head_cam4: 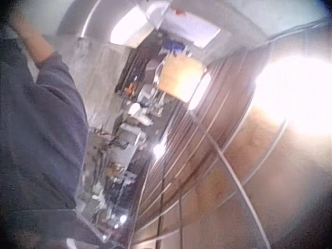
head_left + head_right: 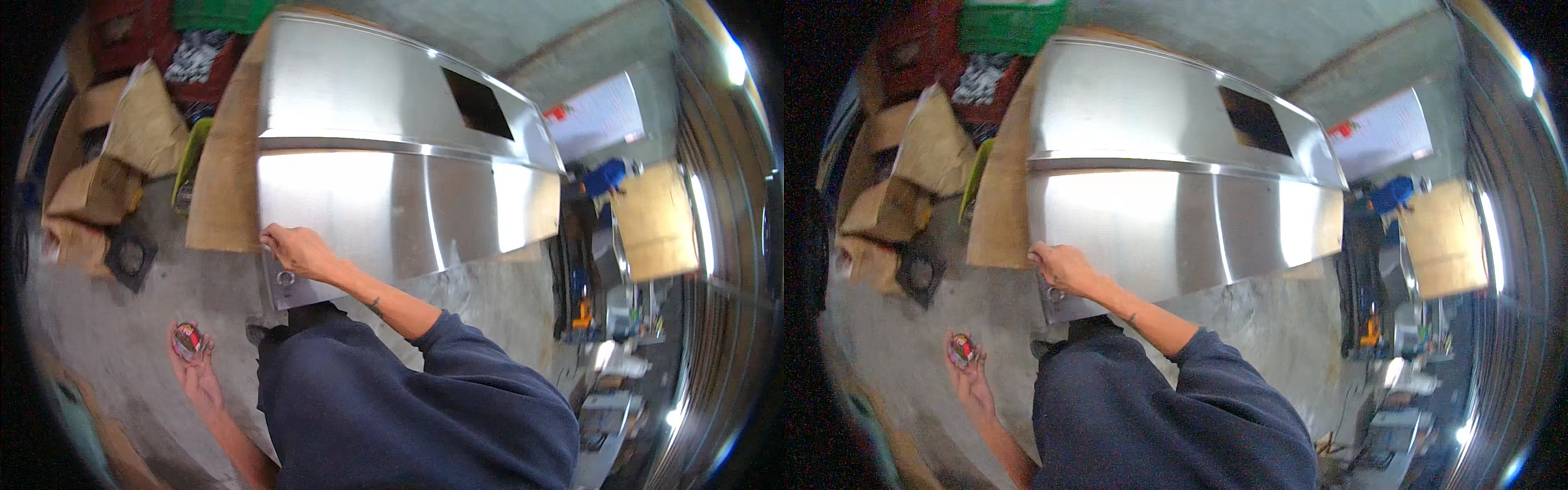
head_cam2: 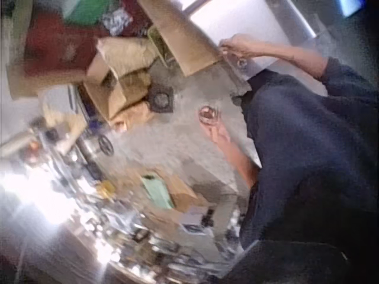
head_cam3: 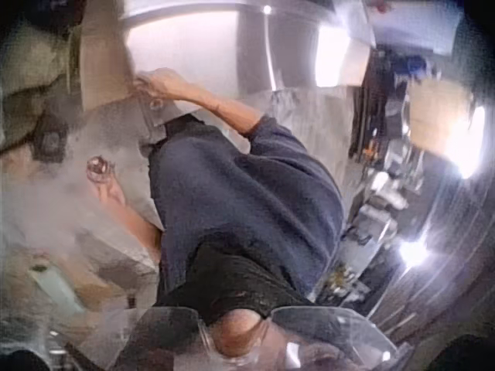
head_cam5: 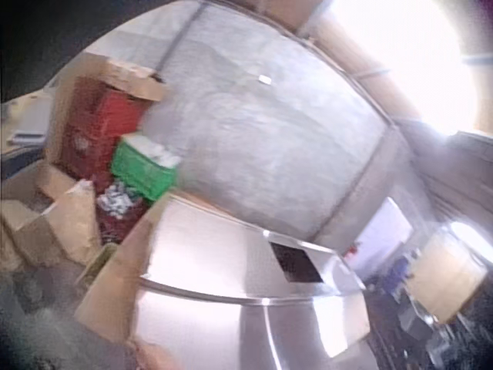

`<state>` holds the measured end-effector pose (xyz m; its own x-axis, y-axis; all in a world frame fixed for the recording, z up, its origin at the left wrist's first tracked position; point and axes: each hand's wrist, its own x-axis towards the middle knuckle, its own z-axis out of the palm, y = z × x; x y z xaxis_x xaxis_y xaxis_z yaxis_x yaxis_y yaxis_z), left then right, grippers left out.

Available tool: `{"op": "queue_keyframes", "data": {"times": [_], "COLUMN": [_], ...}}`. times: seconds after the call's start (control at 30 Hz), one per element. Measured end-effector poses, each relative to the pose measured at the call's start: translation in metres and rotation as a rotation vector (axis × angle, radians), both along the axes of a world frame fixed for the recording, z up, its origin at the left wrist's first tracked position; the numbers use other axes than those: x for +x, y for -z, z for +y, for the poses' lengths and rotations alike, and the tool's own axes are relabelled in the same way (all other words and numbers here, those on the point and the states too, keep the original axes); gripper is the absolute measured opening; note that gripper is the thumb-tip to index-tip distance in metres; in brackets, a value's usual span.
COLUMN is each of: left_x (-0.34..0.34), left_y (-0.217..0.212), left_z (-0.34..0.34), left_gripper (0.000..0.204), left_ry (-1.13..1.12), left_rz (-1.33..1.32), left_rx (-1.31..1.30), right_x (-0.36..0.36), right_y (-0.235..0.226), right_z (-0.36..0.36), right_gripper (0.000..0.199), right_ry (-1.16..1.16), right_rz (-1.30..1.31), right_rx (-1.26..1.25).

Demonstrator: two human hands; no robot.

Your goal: The person uses a handheld angle grinder with a polishing pad to smooth and polish the surface of a large stainless steel kitchen hood. They systematically move the tool across the metal, then wipe the surface with a cloth to remove residue.

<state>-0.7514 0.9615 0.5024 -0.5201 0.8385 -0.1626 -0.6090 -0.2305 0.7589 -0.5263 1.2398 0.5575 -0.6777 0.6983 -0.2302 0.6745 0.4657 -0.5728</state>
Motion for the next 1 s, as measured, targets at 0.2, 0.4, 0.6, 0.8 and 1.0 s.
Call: {"op": "queue_keyframes", "data": {"times": [0.2, 0.4, 0.6, 0.8, 1.0], "left_x": [-0.007, 0.034, 0.153, 0.258, 0.309], "left_y": [-0.064, -0.111, -0.101, -0.074, -0.102], "left_z": [0.023, 0.048, 0.081, 0.102, 0.123], "left_gripper": [0.097, 0.097, 0.097, 0.095, 0.096], "left_ry": [0.264, 0.379, 0.415, 0.384, 0.390], "left_rz": [0.129, 0.118, 0.035, -0.087, -0.070], "left_rx": [0.010, 0.030, -0.002, -0.006, -0.036], "right_x": [-0.002, 0.021, 0.248, 0.621, 0.445], "right_y": [0.001, 0.019, 0.026, 0.031, 0.034], "right_z": [0.007, 0.049, 0.105, 0.101, 0.024], "right_gripper": [0.042, 0.057, 0.057, 0.041, 0.050], "right_ry": [-0.076, -0.058, 0.076, 1.810, 0.852], "right_rz": [0.264, 0.229, 0.107, -0.266, 0.011], "right_rx": [0.647, 0.777, 0.668, 0.534, 0.789]}}
